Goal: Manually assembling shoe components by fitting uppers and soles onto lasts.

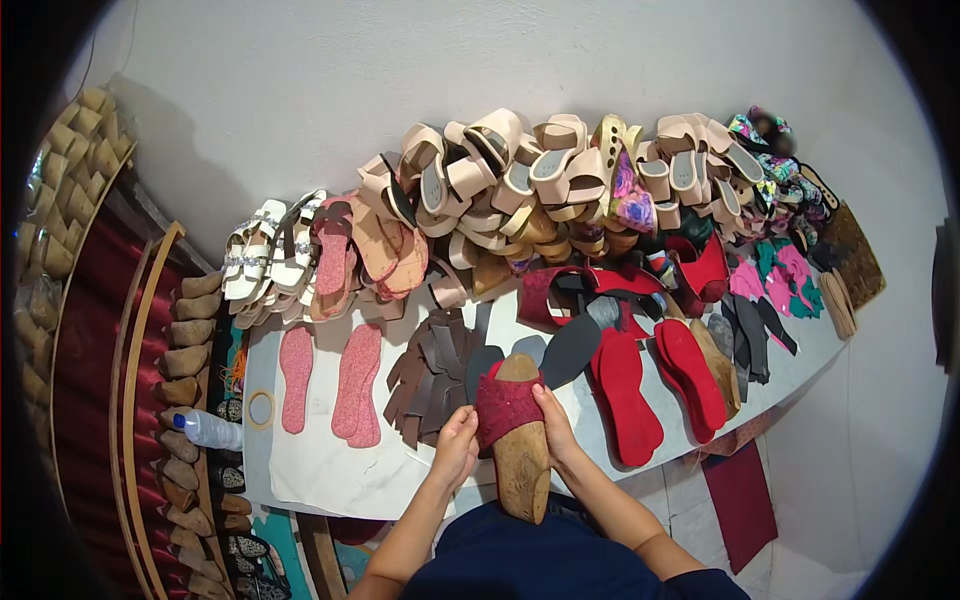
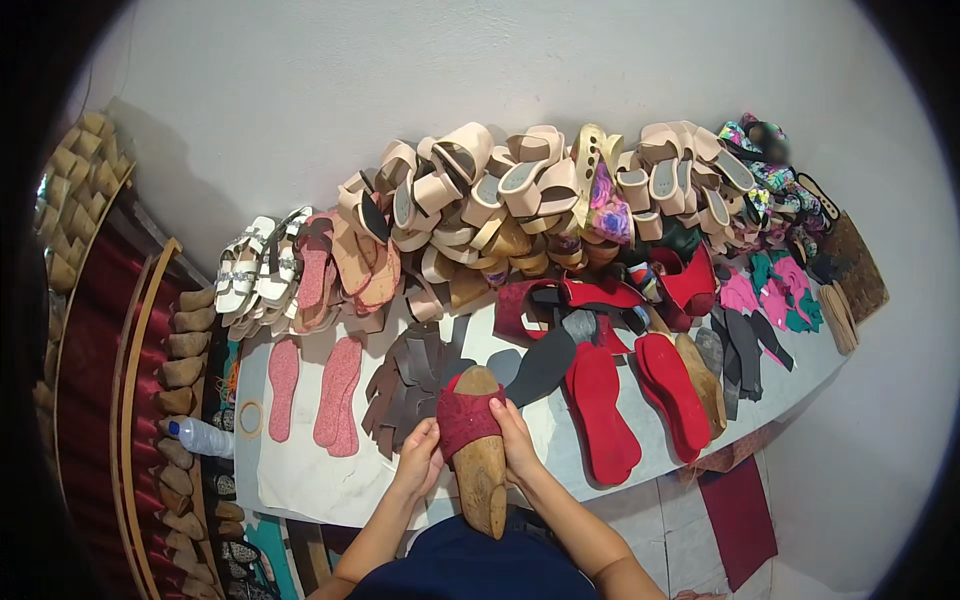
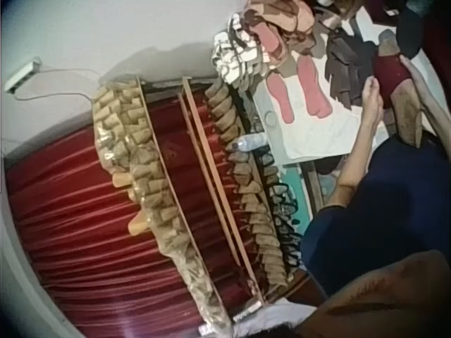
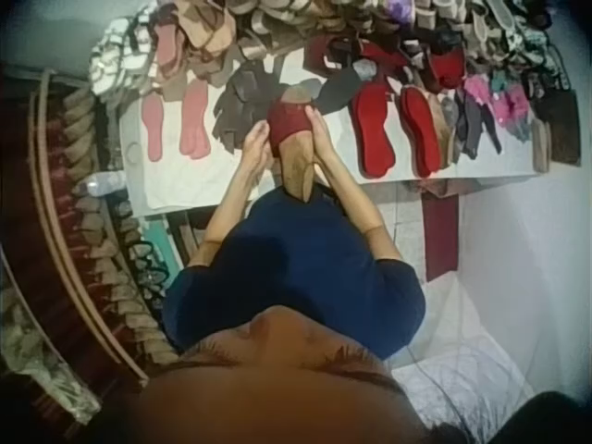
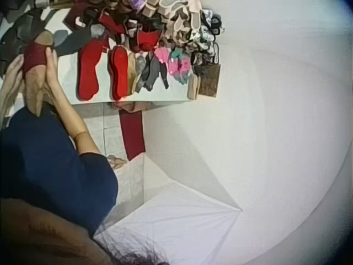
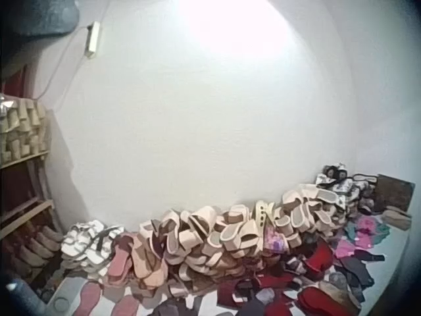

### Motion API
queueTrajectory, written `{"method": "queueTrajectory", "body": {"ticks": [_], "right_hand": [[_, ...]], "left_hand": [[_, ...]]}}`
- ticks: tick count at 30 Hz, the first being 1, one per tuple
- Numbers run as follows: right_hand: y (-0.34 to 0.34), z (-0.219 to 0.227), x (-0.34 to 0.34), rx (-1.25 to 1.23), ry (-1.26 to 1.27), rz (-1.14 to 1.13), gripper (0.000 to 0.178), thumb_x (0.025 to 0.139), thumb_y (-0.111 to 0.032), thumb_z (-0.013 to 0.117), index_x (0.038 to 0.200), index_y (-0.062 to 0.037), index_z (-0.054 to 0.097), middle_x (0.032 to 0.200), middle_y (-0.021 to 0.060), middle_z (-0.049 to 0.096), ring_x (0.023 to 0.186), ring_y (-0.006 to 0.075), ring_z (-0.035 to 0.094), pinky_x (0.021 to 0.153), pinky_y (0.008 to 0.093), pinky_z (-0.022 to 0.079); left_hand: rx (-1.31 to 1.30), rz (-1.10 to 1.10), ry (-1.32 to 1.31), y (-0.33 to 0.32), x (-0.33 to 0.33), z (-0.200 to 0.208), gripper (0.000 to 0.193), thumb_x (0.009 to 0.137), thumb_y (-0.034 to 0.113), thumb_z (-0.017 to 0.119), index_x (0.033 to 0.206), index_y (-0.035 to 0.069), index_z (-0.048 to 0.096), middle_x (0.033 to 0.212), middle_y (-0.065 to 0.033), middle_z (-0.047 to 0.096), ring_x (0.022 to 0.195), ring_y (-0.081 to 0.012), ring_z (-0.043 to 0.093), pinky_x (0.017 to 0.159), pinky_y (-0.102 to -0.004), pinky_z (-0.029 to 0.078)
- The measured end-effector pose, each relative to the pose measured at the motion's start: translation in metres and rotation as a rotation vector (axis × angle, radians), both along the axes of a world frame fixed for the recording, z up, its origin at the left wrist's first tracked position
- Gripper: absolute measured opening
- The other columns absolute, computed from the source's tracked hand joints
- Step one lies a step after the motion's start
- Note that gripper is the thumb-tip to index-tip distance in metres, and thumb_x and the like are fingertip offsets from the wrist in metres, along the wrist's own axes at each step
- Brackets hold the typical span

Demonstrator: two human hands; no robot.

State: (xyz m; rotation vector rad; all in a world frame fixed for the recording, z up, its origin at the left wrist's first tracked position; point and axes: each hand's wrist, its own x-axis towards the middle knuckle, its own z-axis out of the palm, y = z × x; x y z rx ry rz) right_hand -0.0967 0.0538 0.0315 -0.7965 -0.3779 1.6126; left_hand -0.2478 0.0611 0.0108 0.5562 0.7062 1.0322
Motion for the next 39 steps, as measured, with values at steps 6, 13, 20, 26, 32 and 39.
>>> {"method": "queueTrajectory", "body": {"ticks": [6, 13, 20, 26, 32, 39], "right_hand": [[-0.002, 0.003, 0.003, -0.041, 0.026, 0.006, 0.037, 0.087, -0.03, 0.045, 0.114, -0.0045, 0.041, 0.104, 0.0085, 0.052, 0.093, 0.0157, 0.052, 0.082, 0.0296, 0.042], [-0.002, -0.003, 0.004, -0.042, -0.023, -0.046, 0.039, 0.087, -0.032, 0.044, 0.115, -0.0044, 0.041, 0.104, 0.0092, 0.052, 0.091, 0.0165, 0.053, 0.08, 0.0301, 0.043], [-0.003, 0.003, 0.002, -0.046, -0.097, -0.075, 0.035, 0.088, -0.03, 0.045, 0.112, -0.0037, 0.042, 0.101, 0.0076, 0.051, 0.09, 0.0137, 0.052, 0.08, 0.0278, 0.042], [-0.001, -0.004, 0.002, -0.044, -0.082, -0.072, 0.032, 0.087, -0.028, 0.046, 0.108, -0.0038, 0.043, 0.099, 0.0078, 0.051, 0.088, 0.0131, 0.051, 0.078, 0.0262, 0.042], [0.001, 0.004, -0.005, -0.03, -0.196, -0.07, 0.032, 0.087, -0.028, 0.047, 0.107, -0.0033, 0.043, 0.097, 0.0067, 0.051, 0.086, 0.0117, 0.05, 0.077, 0.0253, 0.042], [0.001, 0.002, -0.005, -0.06, -0.173, -0.069, 0.032, 0.087, -0.028, 0.047, 0.107, -0.0033, 0.043, 0.097, 0.007, 0.051, 0.086, 0.0122, 0.051, 0.077, 0.0258, 0.042]], "left_hand": [[-0.06, -0.024, -0.119, 0.0, 0.012, -0.006, 0.018, 0.089, 0.011, 0.039, 0.105, 0.003, 0.044, 0.105, -0.0081, 0.052, 0.099, -0.0163, 0.05, 0.089, -0.031, 0.038], [-0.013, 0.064, -0.051, -0.001, 0.026, -0.001, 0.019, 0.09, 0.011, 0.037, 0.107, 0.004, 0.042, 0.106, -0.0064, 0.049, 0.102, -0.015, 0.047, 0.089, -0.0296, 0.037], [0.391, 0.163, 0.678, 0.006, 0.011, 0.005, 0.021, 0.087, 0.01, 0.042, 0.099, -0.003, 0.054, 0.09, -0.0059, 0.056, 0.082, -0.0103, 0.052, 0.074, -0.0225, 0.042], [0.364, 0.023, 1.027, 0.019, 0.011, 0.043, 0.039, 0.082, 0.035, 0.051, 0.083, -0.003, 0.06, 0.059, -0.0109, 0.058, 0.056, -0.0136, 0.055, 0.055, -0.0275, 0.043], [0.462, -0.128, 1.215, 0.036, 0.013, 0.064, 0.051, 0.081, 0.046, 0.049, 0.07, -0.003, 0.056, 0.056, -0.0156, 0.051, 0.05, -0.0243, 0.047, 0.052, -0.0324, 0.04], [0.416, -0.188, 1.16, 0.035, 0.009, 0.03, 0.043, 0.084, 0.039, 0.047, 0.079, -0.003, 0.059, 0.061, -0.0084, 0.057, 0.06, -0.0122, 0.053, 0.057, -0.0273, 0.041]]}}
